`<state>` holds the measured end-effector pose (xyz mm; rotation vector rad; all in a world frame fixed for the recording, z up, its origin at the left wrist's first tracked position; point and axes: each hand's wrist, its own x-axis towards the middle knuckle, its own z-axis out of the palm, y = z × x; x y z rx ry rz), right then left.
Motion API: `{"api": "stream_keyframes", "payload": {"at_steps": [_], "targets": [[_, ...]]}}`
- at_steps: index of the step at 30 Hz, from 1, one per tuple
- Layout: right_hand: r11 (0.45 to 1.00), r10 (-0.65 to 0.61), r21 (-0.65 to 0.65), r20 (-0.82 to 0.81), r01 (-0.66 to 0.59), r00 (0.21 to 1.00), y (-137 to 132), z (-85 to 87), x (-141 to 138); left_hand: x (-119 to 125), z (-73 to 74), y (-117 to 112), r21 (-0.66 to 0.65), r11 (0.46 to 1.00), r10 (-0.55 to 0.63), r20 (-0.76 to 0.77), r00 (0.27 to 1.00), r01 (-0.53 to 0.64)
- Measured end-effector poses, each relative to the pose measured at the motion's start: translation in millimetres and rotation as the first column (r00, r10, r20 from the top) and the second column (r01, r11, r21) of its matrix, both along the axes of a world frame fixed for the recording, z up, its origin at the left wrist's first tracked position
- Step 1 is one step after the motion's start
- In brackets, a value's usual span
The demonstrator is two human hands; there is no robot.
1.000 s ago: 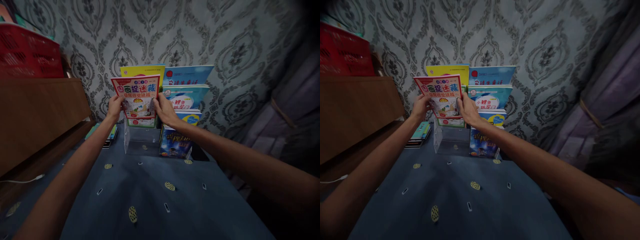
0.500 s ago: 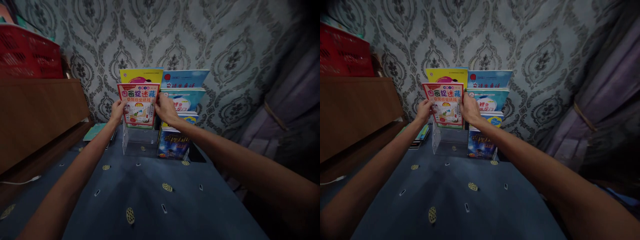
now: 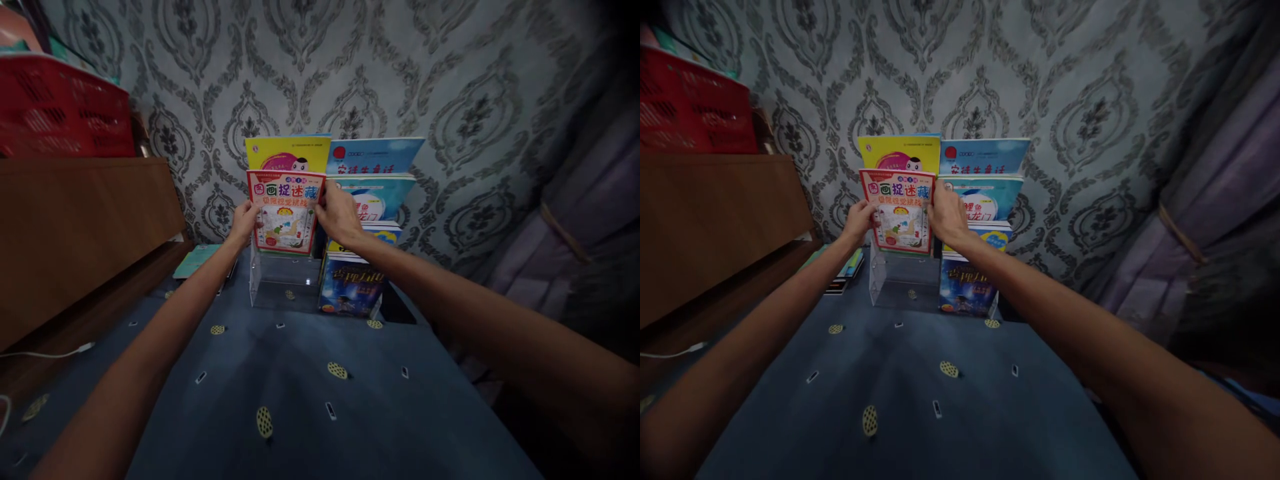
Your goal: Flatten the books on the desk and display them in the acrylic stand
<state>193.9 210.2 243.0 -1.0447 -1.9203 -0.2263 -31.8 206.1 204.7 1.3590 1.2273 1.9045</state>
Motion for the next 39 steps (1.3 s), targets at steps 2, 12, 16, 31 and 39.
{"api": "stream_keyframes", "payload": {"at_steps": [2,12,16,31,39], "targets": [[1.0,0.007,-0.019,0.005,-0.007,1.0,-2.1,0.1,0.0,0.5,-6.3,0.6,-0.025,1.0,0.011,-0.025,1.0,-0.011],[0.996,0.076,-0.041,0.003,-0.076,0.997,-13.1,-4.6,4.1,-9.3,-14.3,-16.3,0.089,0.971,0.239,-0.322,0.916,-0.222],[0.994,0.104,-0.037,-0.034,-0.106,0.994,-12.2,-8.7,3.2,-14.7,-14.8,-16.3,0.184,0.939,0.343,-0.458,0.82,-0.29],[0.989,0.149,0.019,-0.062,-0.148,0.987,-5.7,-28.3,4.2,-22.3,-14.9,7.9,0.08,0.994,0.096,-0.337,0.937,-0.073],[0.996,0.079,-0.035,-0.017,-0.08,0.997,-1.0,-26.2,-0.2,-19.6,-9.2,9.4,0.064,0.997,0.052,-0.298,0.953,-0.034]]}}
